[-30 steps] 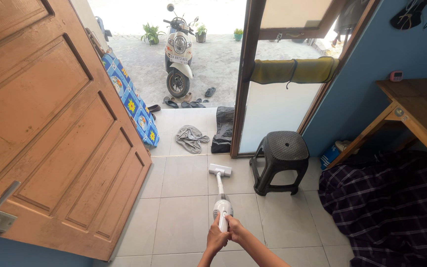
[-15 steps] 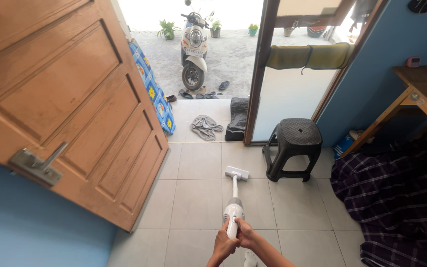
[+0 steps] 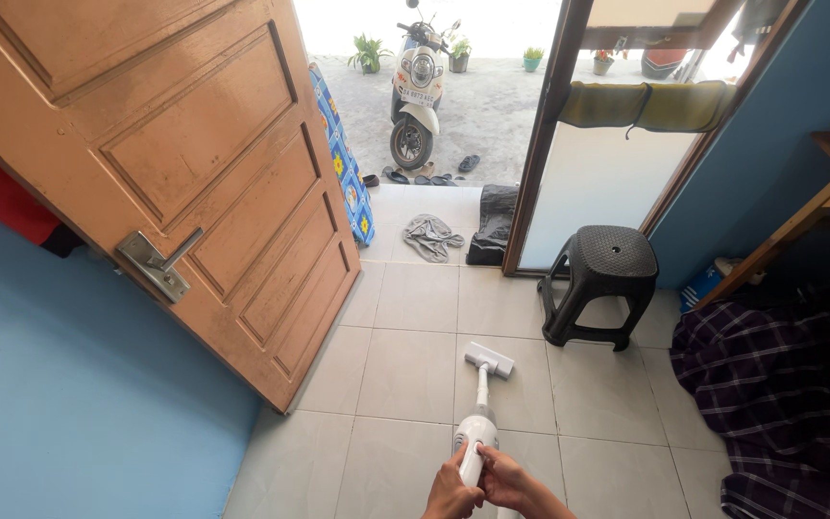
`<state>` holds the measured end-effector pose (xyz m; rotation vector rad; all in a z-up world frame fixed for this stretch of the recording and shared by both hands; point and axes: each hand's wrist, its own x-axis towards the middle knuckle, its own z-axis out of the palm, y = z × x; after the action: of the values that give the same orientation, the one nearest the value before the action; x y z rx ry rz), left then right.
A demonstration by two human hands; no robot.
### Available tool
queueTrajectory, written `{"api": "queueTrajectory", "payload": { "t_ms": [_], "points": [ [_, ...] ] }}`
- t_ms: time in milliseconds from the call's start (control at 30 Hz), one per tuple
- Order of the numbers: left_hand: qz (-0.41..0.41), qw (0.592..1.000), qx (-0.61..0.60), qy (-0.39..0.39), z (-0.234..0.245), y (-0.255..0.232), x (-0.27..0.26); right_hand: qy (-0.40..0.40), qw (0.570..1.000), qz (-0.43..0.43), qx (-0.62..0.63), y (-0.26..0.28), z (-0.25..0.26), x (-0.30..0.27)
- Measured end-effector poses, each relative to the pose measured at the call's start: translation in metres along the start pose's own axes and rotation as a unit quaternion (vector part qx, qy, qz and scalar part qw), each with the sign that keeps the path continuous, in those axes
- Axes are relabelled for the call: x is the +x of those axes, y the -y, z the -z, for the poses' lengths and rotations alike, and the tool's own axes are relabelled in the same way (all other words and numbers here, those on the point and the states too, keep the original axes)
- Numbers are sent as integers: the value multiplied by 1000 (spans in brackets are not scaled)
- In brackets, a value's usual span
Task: The person uses a handheld vacuum cleaner to clean a tiled floor in a room. They move the vacuum back and forth across the floor, navigating around a standing fan, a plastic stool, and a wooden table with clothes underneath.
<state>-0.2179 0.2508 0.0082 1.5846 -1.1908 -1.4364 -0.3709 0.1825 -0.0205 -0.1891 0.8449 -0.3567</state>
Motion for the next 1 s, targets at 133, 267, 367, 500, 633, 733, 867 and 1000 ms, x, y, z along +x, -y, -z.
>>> {"api": "queueTrajectory", "payload": {
  "t_ms": [133, 267, 367, 500, 633, 733, 867, 1000],
  "points": [
    [22, 1000, -14, 15, -7, -34, -2, -30, 999, 26, 8, 14, 6, 2],
    [21, 1000, -9, 16, -30, -44, 29, -62, 997, 37, -4, 44, 20, 3],
    [22, 1000, -10, 15, -46, -50, 65, -67, 997, 40, -11, 78, 34, 5],
    [29, 999, 20, 6, -69, -72, 122, -53, 998, 41, -1, 141, 53, 10],
    [25, 1000, 6, -14, -97, -101, 183, -57, 997, 48, -18, 211, 71, 14],
    [43, 998, 22, -29, -123, -115, 228, -97, 994, 44, -19, 255, 87, 20],
    [37, 997, 54, -52, -160, -117, 277, -139, 989, 39, -27, 300, 123, 34],
    [50, 994, 78, -53, -183, -126, 302, -142, 989, 23, -42, 327, 150, 42]
  ]
}}
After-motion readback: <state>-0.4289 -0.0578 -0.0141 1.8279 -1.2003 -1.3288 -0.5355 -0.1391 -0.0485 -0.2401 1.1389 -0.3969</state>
